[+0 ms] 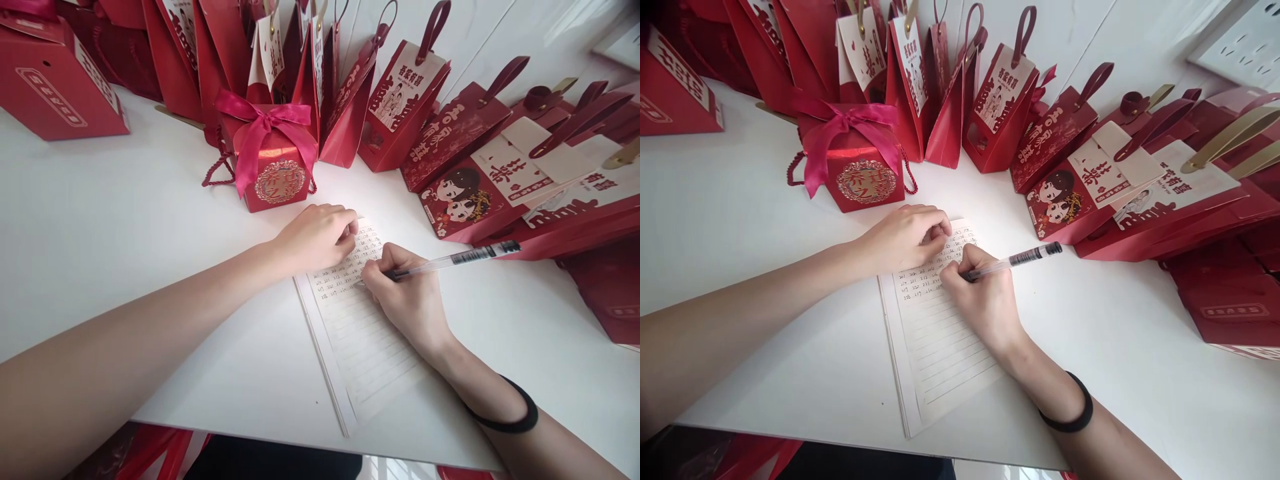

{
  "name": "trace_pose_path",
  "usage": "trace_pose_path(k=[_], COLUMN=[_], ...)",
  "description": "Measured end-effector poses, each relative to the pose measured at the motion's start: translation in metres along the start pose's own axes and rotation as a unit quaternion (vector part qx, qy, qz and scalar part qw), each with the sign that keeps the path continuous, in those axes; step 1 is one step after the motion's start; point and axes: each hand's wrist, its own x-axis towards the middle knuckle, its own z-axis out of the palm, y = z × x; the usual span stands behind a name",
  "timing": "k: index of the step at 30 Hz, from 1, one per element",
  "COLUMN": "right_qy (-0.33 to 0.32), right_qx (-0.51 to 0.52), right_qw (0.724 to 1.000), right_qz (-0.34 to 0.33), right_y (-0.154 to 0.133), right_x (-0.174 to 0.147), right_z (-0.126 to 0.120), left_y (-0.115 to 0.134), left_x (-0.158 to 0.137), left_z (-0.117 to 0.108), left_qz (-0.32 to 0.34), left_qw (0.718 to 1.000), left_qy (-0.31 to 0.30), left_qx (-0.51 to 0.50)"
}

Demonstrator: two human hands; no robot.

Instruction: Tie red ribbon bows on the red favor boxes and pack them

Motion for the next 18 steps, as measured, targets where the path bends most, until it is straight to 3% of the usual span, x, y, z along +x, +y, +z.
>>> trace_pose_path(k=[3,7,9,11,14,18], right_qy=[0.003,0.009,0.03,0.052,0.082,0.07], right_qx=[0.033,0.191,0.22,0.165,-0.015,-0.18], right_qw=[0.999,0.98,0.974,0.985,0.993,0.952], right_qz=[0.016,0.064,0.052,0.013,-0.079,-0.237], right_y=[-0.001,0.001,0.007,0.016,0.034,0.055], right_x=[0.0,0.001,0.005,0.013,0.032,0.053], right_z=[-0.001,-0.008,-0.013,-0.021,-0.035,-0.051], left_y=[0.0,0.001,0.002,0.003,0.003,0.003], left_x=[0.0,-0.002,-0.003,-0.004,-0.005,-0.009], left_z=[0.0,0.0,-0.001,-0.002,-0.003,-0.005], left_qz=[0.005,0.01,0.012,0.01,0.002,-0.012], left_qw=[1.0,1.0,1.0,1.0,1.0,1.0], left_qy=[0.0,0.001,-0.001,-0.005,-0.012,-0.015], left_qx=[0.002,0.013,0.02,0.023,0.021,0.02])
